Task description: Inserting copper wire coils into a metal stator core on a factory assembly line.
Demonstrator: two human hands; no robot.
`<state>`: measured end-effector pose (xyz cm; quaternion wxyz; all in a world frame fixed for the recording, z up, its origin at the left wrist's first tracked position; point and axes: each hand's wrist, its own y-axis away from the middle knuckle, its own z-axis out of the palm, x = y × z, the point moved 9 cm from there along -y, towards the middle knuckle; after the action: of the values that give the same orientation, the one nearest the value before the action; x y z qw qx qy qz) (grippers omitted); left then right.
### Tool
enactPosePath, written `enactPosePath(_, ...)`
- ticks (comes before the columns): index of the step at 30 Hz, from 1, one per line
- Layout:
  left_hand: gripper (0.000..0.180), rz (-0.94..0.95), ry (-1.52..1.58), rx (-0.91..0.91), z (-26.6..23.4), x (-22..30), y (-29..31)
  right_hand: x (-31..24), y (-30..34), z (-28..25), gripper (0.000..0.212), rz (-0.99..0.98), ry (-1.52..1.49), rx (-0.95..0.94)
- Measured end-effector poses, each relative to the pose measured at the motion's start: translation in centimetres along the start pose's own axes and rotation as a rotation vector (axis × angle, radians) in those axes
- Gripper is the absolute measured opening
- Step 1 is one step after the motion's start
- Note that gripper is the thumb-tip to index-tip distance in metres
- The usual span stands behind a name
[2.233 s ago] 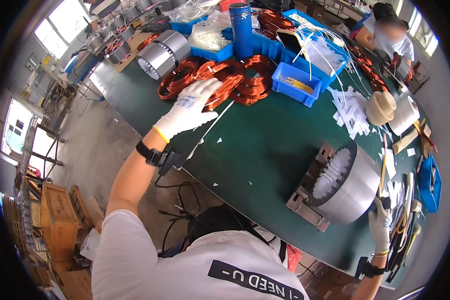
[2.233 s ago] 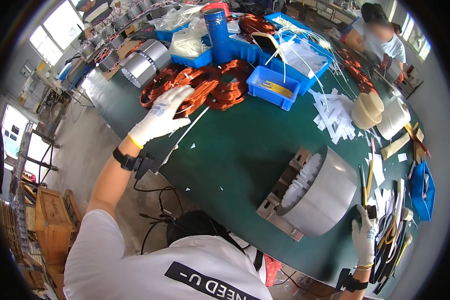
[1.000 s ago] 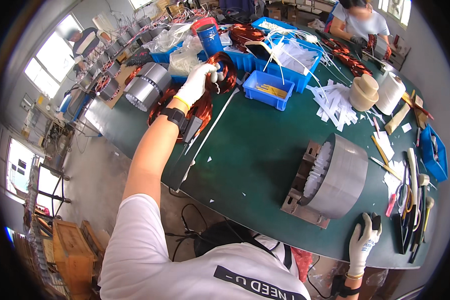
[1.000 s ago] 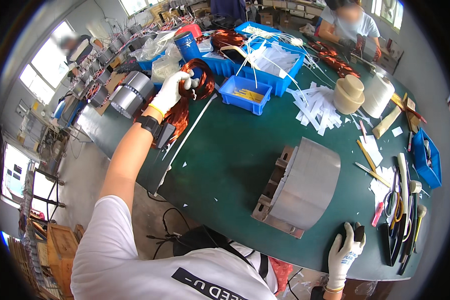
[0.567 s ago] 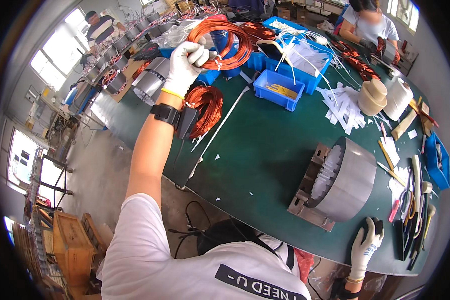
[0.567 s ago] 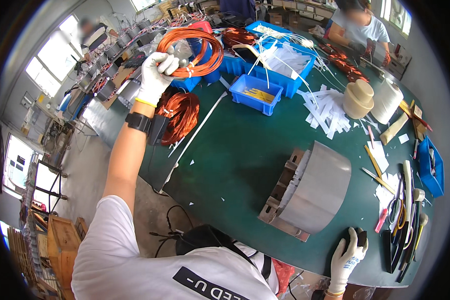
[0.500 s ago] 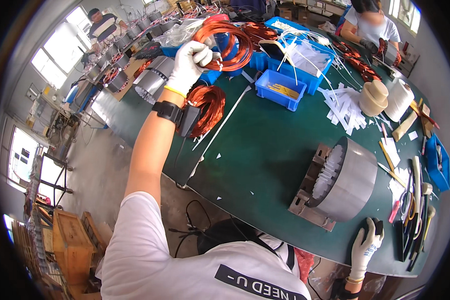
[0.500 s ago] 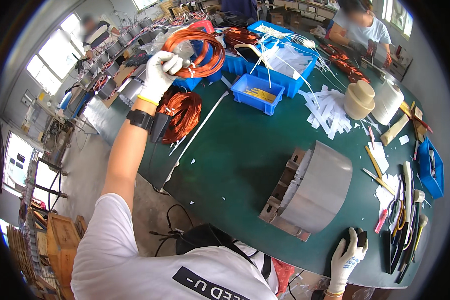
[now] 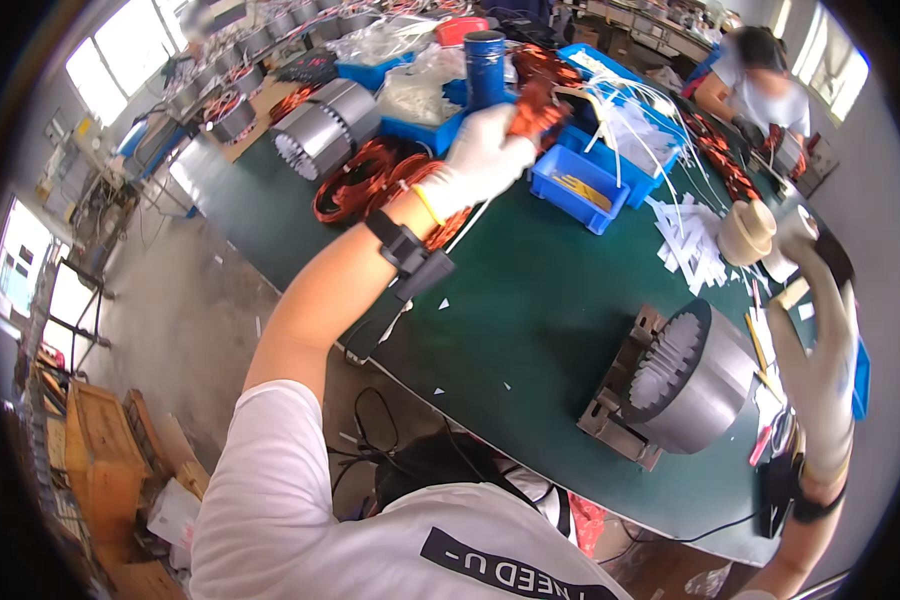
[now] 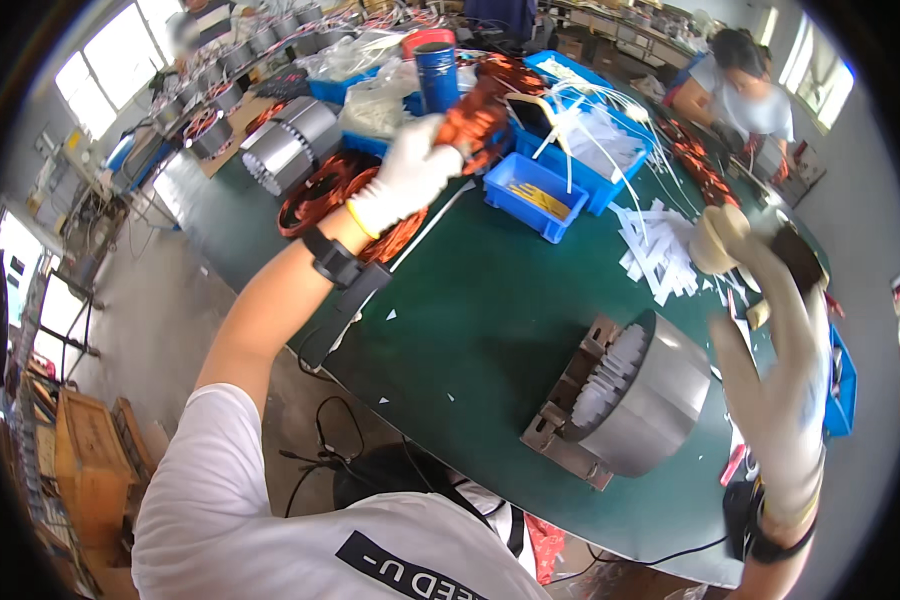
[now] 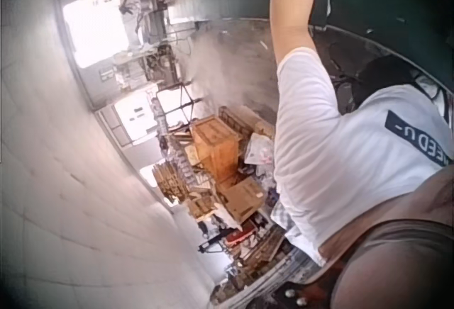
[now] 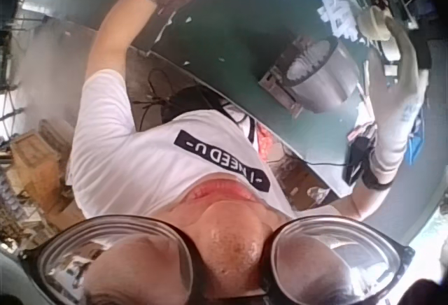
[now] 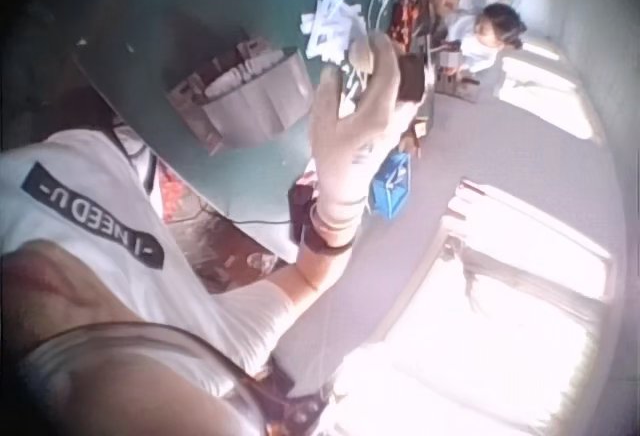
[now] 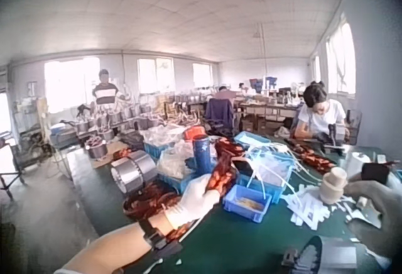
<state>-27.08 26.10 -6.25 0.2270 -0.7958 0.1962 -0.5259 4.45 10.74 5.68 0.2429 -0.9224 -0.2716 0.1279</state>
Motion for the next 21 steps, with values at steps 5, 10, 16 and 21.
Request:
enactPosePath(5,0.019,0.135,-0.120,-0.072,4.8,2.0,2.2,-2.4,-8.5,7.8,0.097,-0.274,0.259,-0.227)
enactPosePath(10,0.026,0.143,-0.228,-0.098,5.0,1.7,3.3,-5.0,-13.1,17.1,0.107,-0.424,0.176,-0.408)
enactPosePath(16,0.036,0.101,-0.186,-0.087,3.3,1.2,3.7,-7.8,-15.4,20.6,0.053,-0.583,0.191,-0.425)
enactPosePath(21,0.064,0.033,-0.380,-0.143,-1.4,1.2,7.4,-7.9,-14.9,21.7,0.028,-0.606,0.284,-0.495)
